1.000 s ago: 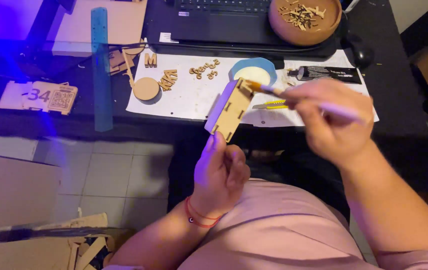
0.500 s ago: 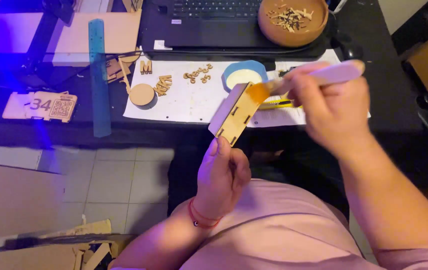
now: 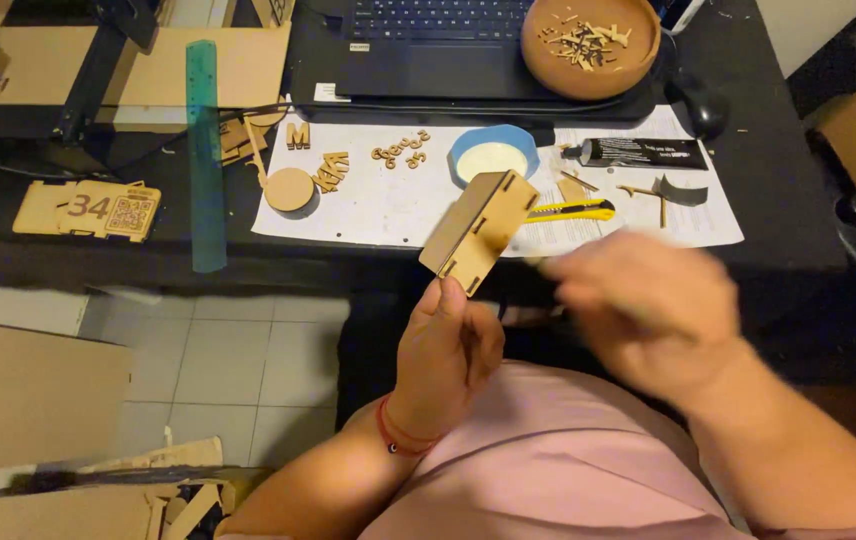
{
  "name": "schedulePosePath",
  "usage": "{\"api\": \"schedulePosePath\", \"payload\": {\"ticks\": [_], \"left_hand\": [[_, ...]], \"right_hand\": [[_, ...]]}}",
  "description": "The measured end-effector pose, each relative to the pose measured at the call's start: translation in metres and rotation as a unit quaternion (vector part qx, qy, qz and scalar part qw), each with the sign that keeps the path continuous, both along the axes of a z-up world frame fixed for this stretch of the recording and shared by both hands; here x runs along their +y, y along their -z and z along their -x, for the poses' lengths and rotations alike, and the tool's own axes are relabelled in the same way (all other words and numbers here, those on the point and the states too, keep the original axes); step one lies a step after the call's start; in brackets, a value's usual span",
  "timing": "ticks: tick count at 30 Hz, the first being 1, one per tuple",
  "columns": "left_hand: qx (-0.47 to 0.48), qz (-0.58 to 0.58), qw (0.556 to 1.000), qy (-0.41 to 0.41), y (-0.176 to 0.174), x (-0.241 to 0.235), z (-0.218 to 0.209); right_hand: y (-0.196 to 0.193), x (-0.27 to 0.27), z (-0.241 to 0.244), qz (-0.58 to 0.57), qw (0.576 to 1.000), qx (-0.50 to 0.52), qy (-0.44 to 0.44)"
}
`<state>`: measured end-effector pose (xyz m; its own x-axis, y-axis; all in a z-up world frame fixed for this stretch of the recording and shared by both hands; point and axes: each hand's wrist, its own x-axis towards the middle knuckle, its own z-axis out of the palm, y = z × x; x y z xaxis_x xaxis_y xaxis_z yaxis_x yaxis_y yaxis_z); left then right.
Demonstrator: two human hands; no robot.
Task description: Applying a liquid coating to laser-cut wooden panels using a brush at a finishing station.
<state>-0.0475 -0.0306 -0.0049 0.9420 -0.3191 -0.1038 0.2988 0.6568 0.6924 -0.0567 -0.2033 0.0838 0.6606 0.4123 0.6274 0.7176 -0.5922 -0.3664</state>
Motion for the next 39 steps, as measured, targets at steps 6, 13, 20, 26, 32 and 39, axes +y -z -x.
{"api": "schedulePosePath", "payload": {"ticks": [6, 13, 20, 26, 32, 39], "left_hand": [[-0.008, 0.049, 0.998, 0.046, -0.002, -0.004, 0.001], [0.008, 0.108, 0.988, 0.111, -0.005, 0.002, -0.001], [0.03, 0.07, 0.986, 0.149, -0.01, -0.006, 0.0], [0.014, 0.066, 0.989, 0.128, -0.001, -0.004, -0.001], [-0.007, 0.085, 0.985, 0.151, 0.001, -0.001, 0.002], [0.007, 0.088, 0.985, 0.149, 0.006, -0.002, -0.001]], "right_hand": [[0.014, -0.008, -0.015, 0.082, 0.99, -0.103, 0.055], [0.018, -0.008, 0.01, -0.07, 0.996, 0.033, -0.048], [0.014, -0.007, -0.001, 0.07, 0.994, -0.083, 0.029], [-0.003, -0.002, 0.013, -0.026, 0.99, 0.126, 0.057], [-0.005, -0.008, -0.012, -0.042, 0.984, 0.143, 0.096], [-0.012, -0.003, 0.001, -0.055, 0.984, 0.136, 0.1]]}}
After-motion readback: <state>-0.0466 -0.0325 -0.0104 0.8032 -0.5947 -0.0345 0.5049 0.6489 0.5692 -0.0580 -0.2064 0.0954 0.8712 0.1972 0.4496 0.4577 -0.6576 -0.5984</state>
